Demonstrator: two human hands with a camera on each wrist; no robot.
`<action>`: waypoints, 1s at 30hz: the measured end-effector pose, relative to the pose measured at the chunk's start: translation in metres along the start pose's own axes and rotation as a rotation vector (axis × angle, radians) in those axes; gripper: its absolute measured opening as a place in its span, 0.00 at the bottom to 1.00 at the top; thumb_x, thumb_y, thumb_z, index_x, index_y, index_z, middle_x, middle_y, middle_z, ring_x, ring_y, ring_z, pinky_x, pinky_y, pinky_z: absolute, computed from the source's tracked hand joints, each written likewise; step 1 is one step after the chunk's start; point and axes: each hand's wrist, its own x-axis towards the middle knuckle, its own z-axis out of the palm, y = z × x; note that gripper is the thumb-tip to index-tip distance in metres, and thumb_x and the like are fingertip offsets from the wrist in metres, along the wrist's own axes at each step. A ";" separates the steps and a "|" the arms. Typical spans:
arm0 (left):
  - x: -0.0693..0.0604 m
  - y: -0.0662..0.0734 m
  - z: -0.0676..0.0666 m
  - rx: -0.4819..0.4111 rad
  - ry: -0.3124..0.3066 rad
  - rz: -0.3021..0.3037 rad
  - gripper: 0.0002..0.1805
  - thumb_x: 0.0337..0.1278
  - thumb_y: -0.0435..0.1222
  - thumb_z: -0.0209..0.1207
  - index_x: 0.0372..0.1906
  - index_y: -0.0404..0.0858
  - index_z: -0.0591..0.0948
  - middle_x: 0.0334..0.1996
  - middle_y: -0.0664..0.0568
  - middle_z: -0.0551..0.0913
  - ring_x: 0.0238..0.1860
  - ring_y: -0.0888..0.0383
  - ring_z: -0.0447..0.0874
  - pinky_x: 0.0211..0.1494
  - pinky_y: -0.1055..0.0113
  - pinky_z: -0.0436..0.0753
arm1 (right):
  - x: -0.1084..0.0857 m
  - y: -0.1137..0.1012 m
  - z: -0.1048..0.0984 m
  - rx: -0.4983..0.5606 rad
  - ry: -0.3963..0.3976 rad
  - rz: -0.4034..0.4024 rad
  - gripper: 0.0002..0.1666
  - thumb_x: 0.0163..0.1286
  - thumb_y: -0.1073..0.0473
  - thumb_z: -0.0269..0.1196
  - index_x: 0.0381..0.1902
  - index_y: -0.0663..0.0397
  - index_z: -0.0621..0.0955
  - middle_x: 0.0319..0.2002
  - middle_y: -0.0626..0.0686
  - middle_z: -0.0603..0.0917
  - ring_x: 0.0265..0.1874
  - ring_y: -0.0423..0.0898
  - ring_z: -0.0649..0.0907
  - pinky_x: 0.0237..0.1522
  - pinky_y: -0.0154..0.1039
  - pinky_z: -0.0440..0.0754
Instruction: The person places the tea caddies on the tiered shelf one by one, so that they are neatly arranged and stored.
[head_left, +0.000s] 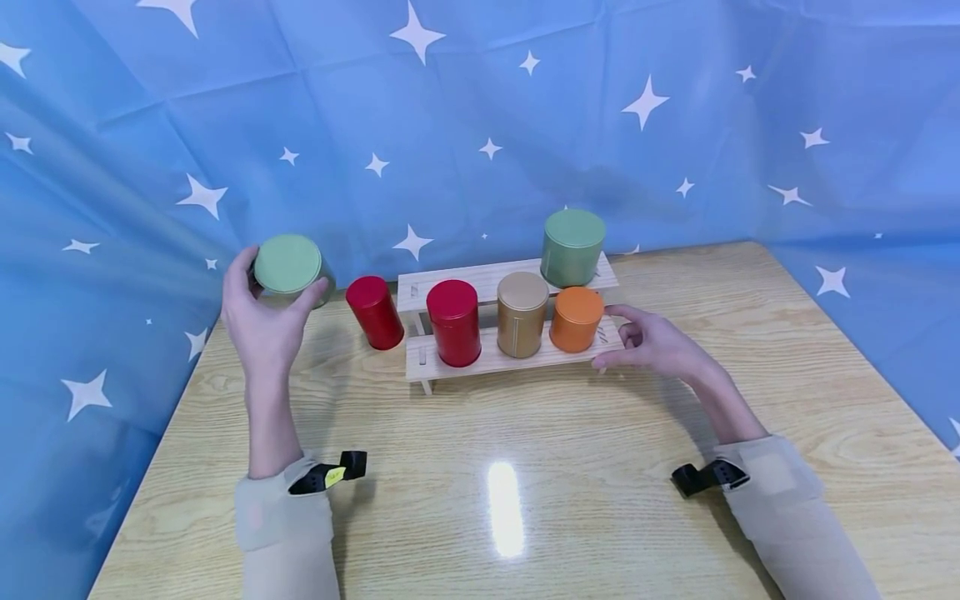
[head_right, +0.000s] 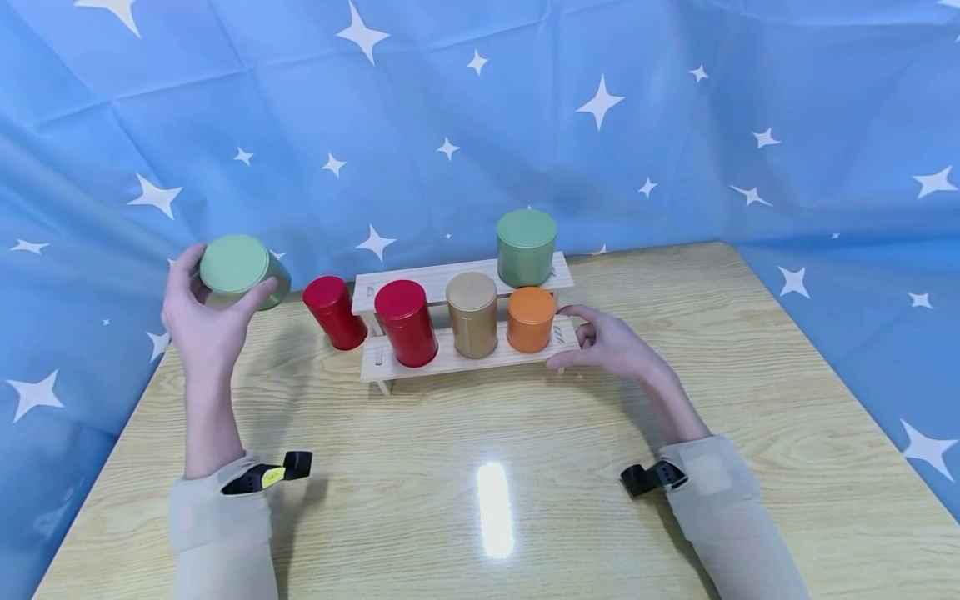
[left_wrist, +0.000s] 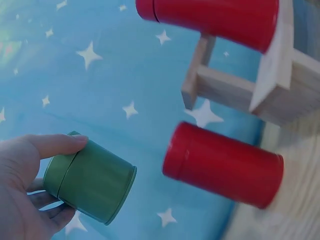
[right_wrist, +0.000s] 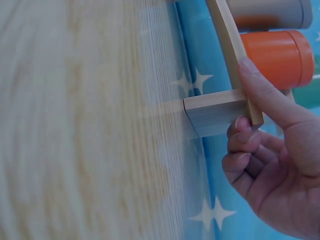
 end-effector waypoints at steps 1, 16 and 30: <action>-0.001 0.003 0.000 -0.012 0.004 0.013 0.43 0.46 0.40 0.78 0.70 0.40 0.72 0.63 0.54 0.76 0.61 0.59 0.73 0.61 0.70 0.72 | 0.000 0.000 0.000 -0.001 -0.001 0.000 0.55 0.57 0.52 0.78 0.75 0.60 0.62 0.23 0.50 0.64 0.21 0.41 0.64 0.26 0.37 0.64; -0.020 0.042 0.022 -0.159 -0.033 0.161 0.43 0.45 0.41 0.78 0.69 0.40 0.73 0.63 0.55 0.76 0.60 0.58 0.75 0.63 0.65 0.74 | -0.001 0.001 0.000 0.007 0.004 -0.016 0.53 0.58 0.52 0.77 0.74 0.61 0.62 0.23 0.49 0.64 0.21 0.41 0.64 0.25 0.37 0.65; -0.032 0.063 0.047 -0.278 -0.071 0.241 0.42 0.45 0.37 0.78 0.69 0.37 0.73 0.63 0.50 0.76 0.61 0.57 0.74 0.63 0.63 0.76 | 0.000 0.002 0.000 -0.011 0.002 -0.003 0.54 0.58 0.51 0.78 0.74 0.60 0.62 0.23 0.50 0.64 0.22 0.41 0.64 0.25 0.36 0.64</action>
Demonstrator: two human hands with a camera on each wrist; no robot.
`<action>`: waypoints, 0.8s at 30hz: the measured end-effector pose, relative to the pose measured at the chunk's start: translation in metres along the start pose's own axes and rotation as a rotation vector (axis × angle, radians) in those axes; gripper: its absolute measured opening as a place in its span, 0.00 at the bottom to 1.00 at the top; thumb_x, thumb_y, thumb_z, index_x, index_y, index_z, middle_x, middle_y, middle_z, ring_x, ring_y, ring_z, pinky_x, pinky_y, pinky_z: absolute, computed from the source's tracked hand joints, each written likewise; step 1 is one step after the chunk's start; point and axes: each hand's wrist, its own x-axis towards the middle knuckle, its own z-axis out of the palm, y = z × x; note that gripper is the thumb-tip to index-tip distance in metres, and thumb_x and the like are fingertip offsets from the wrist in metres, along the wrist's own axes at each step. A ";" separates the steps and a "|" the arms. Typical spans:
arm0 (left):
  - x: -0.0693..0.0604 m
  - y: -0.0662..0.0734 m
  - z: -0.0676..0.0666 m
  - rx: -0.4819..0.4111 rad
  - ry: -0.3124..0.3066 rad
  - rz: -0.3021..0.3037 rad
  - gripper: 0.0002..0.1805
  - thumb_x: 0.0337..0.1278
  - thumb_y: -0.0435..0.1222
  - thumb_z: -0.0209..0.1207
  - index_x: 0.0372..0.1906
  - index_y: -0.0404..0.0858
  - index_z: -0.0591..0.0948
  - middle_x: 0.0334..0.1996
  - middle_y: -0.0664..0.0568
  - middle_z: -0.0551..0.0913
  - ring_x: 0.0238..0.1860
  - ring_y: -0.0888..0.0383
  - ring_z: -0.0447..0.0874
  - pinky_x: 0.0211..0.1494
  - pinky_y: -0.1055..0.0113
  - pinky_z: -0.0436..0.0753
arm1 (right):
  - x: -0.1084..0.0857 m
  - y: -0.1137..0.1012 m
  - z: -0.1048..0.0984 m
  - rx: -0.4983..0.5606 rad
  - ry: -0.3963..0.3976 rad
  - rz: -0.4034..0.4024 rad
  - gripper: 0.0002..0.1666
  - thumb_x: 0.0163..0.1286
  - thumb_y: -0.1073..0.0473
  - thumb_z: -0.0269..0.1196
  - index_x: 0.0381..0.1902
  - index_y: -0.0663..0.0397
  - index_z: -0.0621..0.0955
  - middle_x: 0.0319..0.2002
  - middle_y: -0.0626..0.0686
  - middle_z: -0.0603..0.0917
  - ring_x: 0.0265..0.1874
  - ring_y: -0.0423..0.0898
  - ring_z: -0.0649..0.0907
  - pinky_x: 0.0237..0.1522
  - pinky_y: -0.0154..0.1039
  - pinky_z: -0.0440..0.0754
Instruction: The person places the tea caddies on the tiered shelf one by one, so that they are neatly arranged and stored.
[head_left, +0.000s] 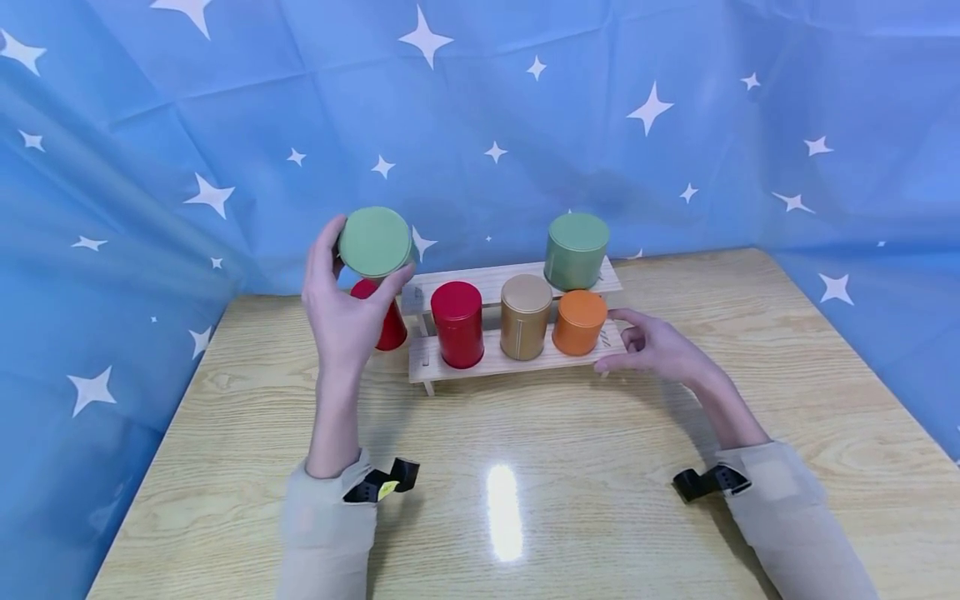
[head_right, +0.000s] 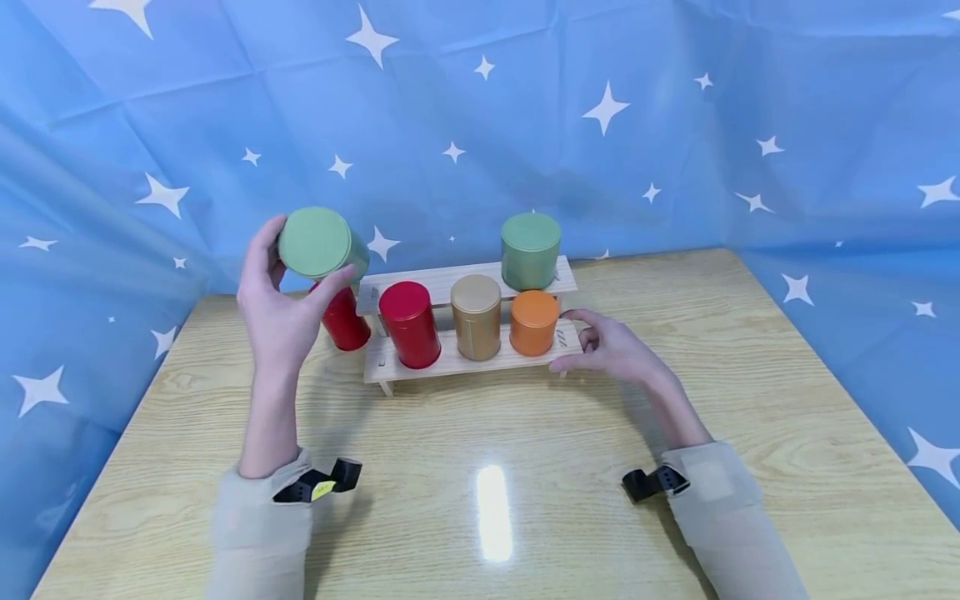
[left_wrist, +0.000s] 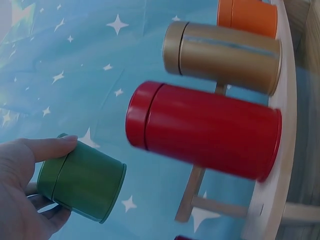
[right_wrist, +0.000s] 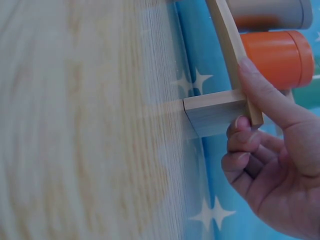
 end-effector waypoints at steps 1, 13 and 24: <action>-0.001 0.000 0.003 -0.009 -0.001 0.011 0.42 0.46 0.37 0.78 0.69 0.37 0.73 0.63 0.50 0.76 0.62 0.58 0.73 0.62 0.63 0.76 | 0.000 0.000 0.000 0.001 0.000 0.001 0.54 0.57 0.51 0.78 0.74 0.59 0.63 0.23 0.50 0.64 0.22 0.41 0.64 0.25 0.36 0.64; -0.002 0.011 0.036 -0.122 -0.032 0.048 0.43 0.46 0.33 0.77 0.70 0.32 0.71 0.64 0.47 0.75 0.62 0.57 0.74 0.65 0.61 0.75 | 0.000 0.001 0.000 0.016 0.002 -0.020 0.53 0.58 0.53 0.77 0.74 0.61 0.62 0.24 0.49 0.64 0.22 0.40 0.64 0.25 0.36 0.64; 0.005 0.017 0.071 -0.127 -0.141 -0.019 0.43 0.49 0.36 0.76 0.71 0.35 0.69 0.64 0.47 0.74 0.62 0.56 0.73 0.63 0.65 0.75 | -0.001 -0.001 0.000 0.006 0.001 -0.009 0.54 0.58 0.53 0.77 0.75 0.61 0.62 0.24 0.50 0.64 0.22 0.41 0.64 0.26 0.36 0.64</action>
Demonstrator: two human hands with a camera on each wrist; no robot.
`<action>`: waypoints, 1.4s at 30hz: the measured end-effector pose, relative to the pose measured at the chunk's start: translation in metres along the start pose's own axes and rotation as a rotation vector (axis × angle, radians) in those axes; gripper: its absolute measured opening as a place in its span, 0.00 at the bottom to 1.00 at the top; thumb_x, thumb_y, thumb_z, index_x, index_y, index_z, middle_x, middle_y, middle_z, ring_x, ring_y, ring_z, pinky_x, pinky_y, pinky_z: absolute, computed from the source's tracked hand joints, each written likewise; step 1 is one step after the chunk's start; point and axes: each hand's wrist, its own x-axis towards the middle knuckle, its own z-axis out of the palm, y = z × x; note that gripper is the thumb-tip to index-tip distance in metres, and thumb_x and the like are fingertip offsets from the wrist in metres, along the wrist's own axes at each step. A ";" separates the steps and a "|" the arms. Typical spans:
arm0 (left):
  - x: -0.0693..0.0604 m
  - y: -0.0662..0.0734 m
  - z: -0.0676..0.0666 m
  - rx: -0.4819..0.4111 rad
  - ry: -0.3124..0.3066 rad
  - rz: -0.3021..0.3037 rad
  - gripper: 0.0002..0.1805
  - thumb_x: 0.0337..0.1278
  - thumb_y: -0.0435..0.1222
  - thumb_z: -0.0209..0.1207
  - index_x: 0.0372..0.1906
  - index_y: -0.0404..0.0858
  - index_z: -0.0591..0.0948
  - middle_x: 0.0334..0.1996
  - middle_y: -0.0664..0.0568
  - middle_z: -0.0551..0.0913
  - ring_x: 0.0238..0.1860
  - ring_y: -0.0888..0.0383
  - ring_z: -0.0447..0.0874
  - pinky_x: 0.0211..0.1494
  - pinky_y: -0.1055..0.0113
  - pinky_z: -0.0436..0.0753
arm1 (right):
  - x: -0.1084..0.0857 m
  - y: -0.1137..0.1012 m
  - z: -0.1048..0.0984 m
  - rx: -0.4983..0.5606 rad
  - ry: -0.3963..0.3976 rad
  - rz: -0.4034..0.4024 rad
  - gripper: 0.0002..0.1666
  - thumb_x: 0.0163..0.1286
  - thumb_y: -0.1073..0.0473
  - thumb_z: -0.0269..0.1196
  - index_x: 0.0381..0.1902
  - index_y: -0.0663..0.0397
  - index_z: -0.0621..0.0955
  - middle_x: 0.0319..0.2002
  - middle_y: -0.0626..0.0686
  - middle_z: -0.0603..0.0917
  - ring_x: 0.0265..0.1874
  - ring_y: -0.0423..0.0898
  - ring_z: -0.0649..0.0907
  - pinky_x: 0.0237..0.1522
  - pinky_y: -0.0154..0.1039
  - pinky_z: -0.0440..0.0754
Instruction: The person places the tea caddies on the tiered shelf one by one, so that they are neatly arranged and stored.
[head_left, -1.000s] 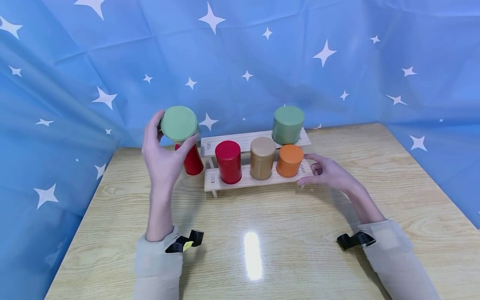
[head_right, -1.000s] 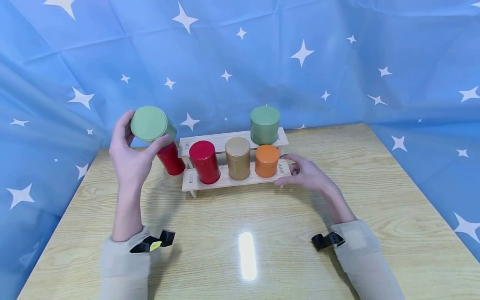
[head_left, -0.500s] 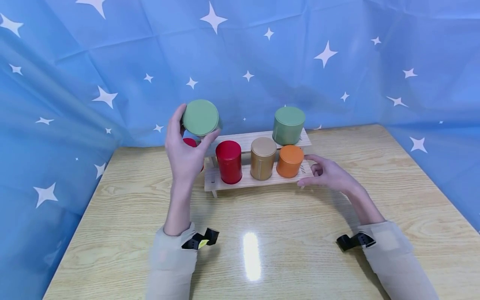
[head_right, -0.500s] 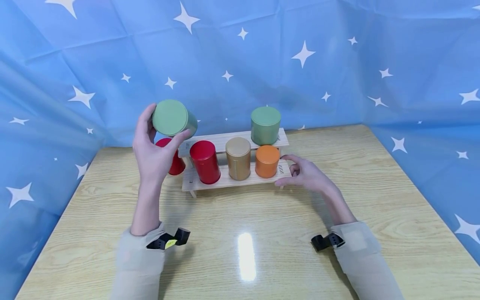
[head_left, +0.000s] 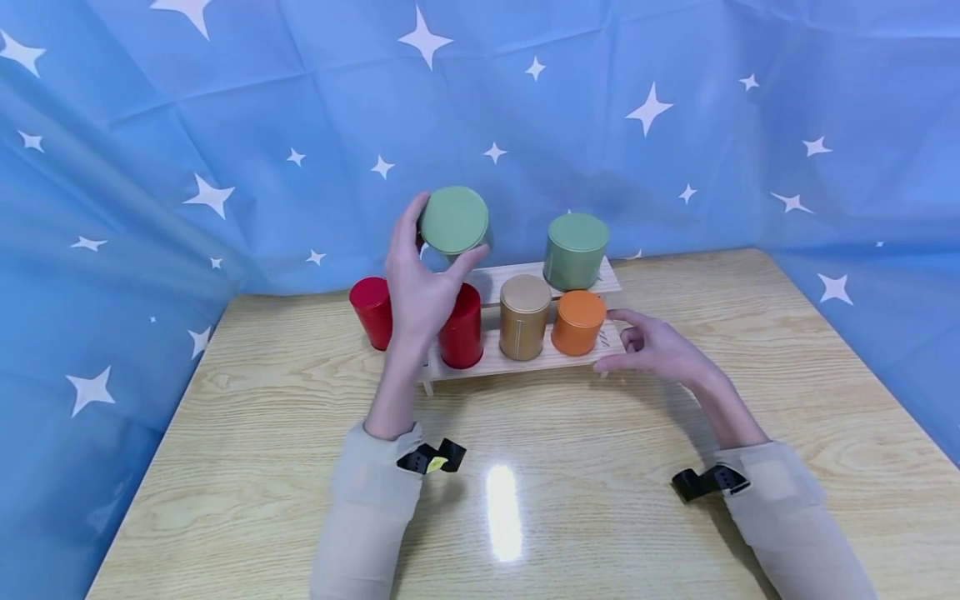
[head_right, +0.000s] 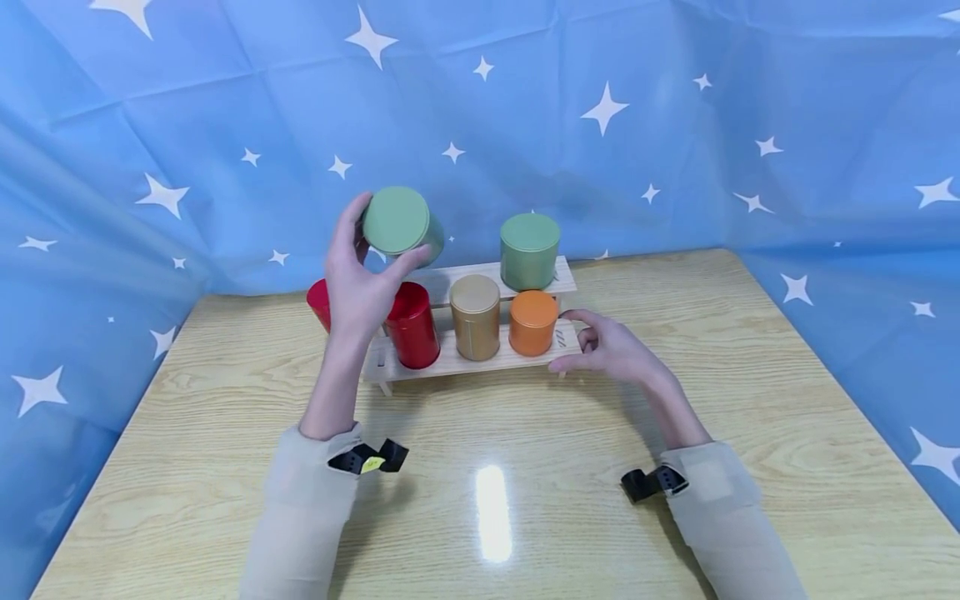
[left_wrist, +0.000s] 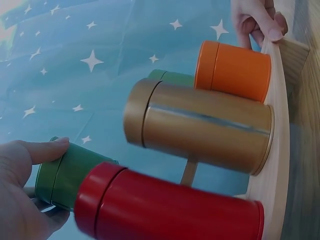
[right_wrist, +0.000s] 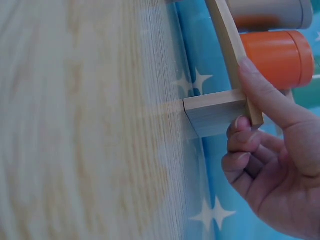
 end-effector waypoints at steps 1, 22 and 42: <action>0.002 0.000 0.003 0.006 -0.012 -0.013 0.44 0.49 0.36 0.76 0.72 0.36 0.69 0.64 0.47 0.74 0.62 0.56 0.73 0.63 0.66 0.75 | 0.000 0.000 0.000 -0.001 -0.001 0.000 0.54 0.58 0.53 0.77 0.75 0.61 0.62 0.24 0.50 0.64 0.22 0.41 0.64 0.26 0.36 0.64; 0.028 -0.009 0.040 0.063 -0.202 -0.165 0.45 0.49 0.39 0.76 0.72 0.35 0.68 0.65 0.45 0.74 0.63 0.53 0.73 0.64 0.63 0.75 | 0.000 0.001 -0.002 0.000 0.003 0.011 0.56 0.57 0.51 0.78 0.75 0.60 0.61 0.23 0.50 0.66 0.21 0.41 0.65 0.26 0.36 0.65; 0.027 -0.016 0.044 0.235 -0.407 -0.268 0.43 0.51 0.42 0.76 0.70 0.36 0.70 0.61 0.46 0.77 0.59 0.50 0.75 0.59 0.57 0.77 | 0.001 0.003 0.000 -0.002 0.003 -0.008 0.55 0.57 0.52 0.78 0.75 0.60 0.62 0.23 0.50 0.66 0.22 0.41 0.66 0.26 0.35 0.65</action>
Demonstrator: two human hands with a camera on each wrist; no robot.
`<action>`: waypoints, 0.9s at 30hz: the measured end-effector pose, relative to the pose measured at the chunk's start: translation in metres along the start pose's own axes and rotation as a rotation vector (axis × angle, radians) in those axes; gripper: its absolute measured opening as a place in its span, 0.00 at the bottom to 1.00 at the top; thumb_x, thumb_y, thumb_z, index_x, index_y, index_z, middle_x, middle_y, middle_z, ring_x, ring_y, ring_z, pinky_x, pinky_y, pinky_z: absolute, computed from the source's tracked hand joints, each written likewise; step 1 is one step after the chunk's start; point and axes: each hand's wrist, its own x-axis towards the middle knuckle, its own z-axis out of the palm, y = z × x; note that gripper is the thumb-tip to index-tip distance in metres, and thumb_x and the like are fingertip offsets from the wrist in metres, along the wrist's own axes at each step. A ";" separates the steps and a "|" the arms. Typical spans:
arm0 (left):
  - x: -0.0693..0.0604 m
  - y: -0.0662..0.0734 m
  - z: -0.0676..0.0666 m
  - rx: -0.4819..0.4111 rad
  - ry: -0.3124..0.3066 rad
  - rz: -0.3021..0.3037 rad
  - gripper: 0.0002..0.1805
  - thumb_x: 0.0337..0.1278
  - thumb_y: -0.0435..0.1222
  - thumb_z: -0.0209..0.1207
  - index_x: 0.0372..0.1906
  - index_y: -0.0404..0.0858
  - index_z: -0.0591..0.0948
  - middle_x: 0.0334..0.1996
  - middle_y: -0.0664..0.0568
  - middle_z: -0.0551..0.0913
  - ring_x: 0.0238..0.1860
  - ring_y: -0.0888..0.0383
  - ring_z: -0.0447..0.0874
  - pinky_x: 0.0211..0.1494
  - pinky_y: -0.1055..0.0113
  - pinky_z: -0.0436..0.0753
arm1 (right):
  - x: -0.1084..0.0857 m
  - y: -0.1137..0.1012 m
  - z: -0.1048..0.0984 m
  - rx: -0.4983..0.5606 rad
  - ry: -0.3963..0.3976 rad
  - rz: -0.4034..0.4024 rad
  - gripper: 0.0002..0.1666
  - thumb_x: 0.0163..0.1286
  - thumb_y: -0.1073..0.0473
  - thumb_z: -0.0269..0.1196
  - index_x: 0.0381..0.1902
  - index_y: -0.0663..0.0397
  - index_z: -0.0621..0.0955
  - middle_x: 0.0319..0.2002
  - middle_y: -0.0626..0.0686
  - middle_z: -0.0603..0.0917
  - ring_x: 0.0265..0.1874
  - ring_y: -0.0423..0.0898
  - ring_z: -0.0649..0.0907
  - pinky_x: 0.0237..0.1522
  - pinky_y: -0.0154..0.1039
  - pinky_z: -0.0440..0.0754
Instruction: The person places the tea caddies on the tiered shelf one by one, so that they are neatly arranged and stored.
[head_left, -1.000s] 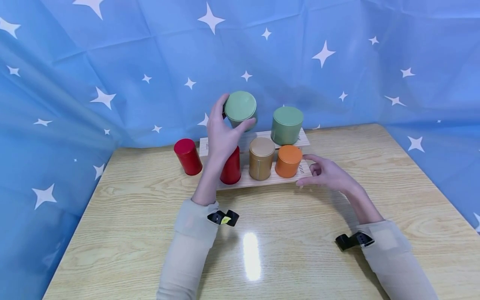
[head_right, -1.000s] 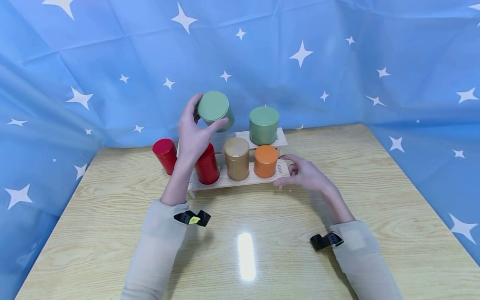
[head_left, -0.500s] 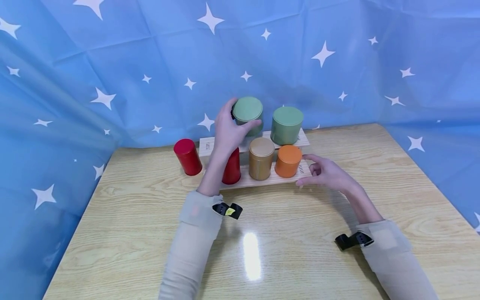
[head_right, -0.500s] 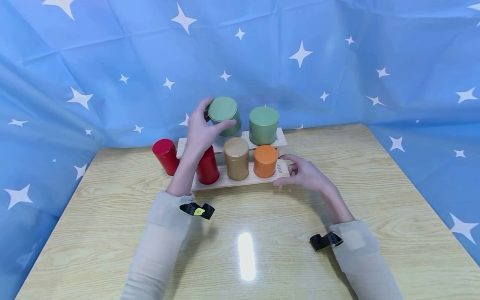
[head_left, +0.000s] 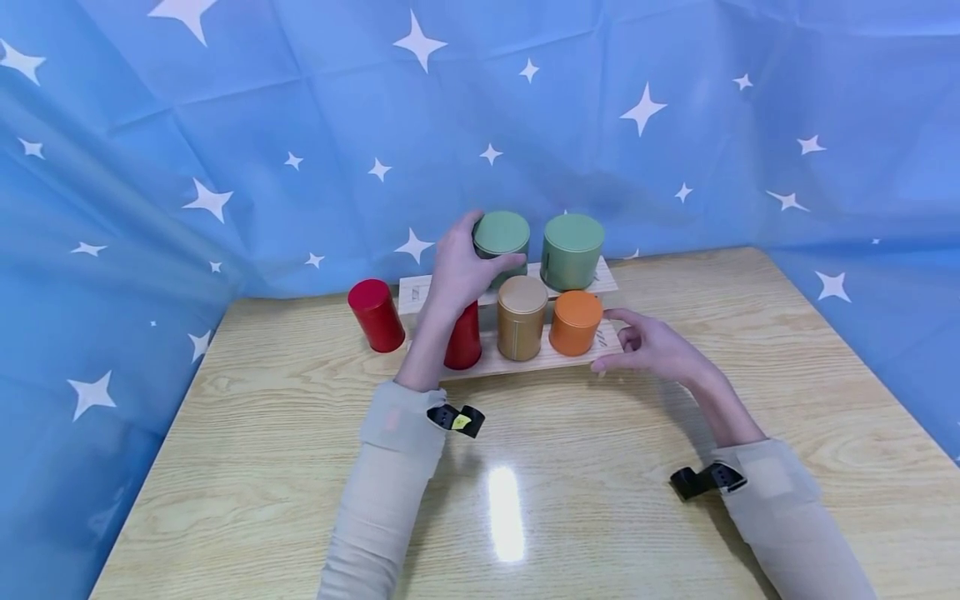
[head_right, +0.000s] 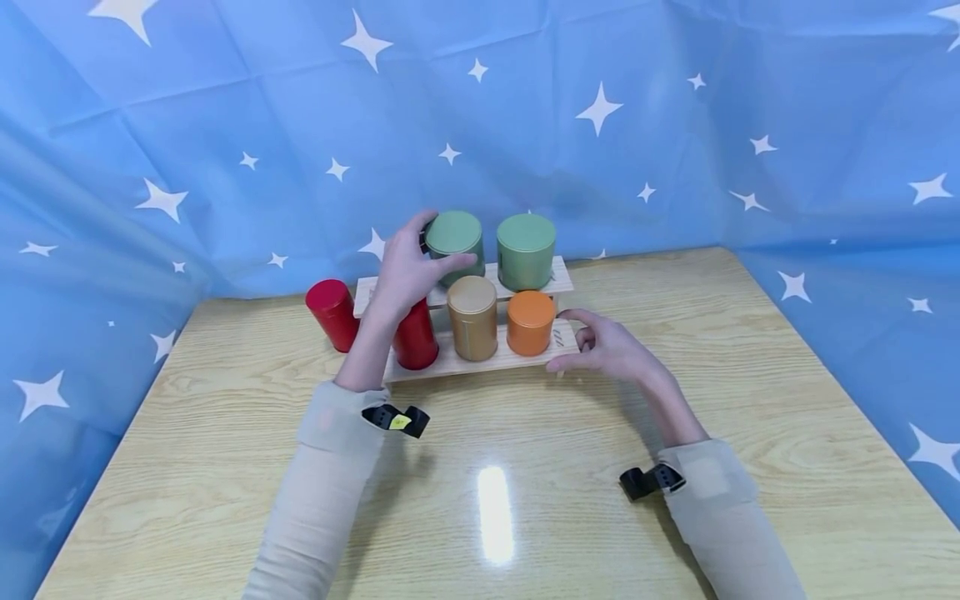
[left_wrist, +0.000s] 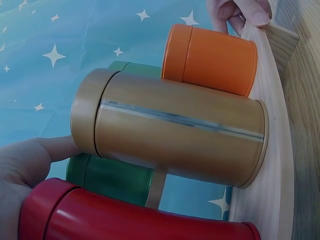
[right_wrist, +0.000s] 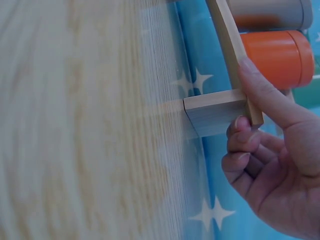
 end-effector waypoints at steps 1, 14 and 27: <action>0.000 0.000 0.000 0.007 -0.004 0.002 0.43 0.51 0.43 0.76 0.70 0.36 0.70 0.61 0.46 0.77 0.59 0.50 0.75 0.59 0.57 0.77 | 0.000 0.000 0.000 0.001 0.000 0.001 0.55 0.57 0.52 0.78 0.75 0.60 0.62 0.23 0.50 0.66 0.22 0.41 0.66 0.26 0.35 0.65; -0.001 0.001 0.001 0.080 -0.075 0.001 0.44 0.53 0.49 0.73 0.73 0.38 0.69 0.63 0.47 0.77 0.60 0.50 0.75 0.59 0.56 0.77 | 0.001 0.000 0.000 -0.012 0.002 0.011 0.55 0.57 0.51 0.78 0.75 0.59 0.62 0.24 0.51 0.68 0.22 0.42 0.67 0.26 0.36 0.66; 0.000 0.001 -0.001 0.083 -0.109 0.018 0.44 0.54 0.49 0.73 0.73 0.38 0.68 0.65 0.46 0.74 0.63 0.50 0.71 0.61 0.54 0.76 | 0.003 -0.001 0.001 -0.009 0.005 -0.002 0.53 0.57 0.53 0.78 0.74 0.59 0.63 0.23 0.50 0.67 0.21 0.41 0.66 0.26 0.36 0.65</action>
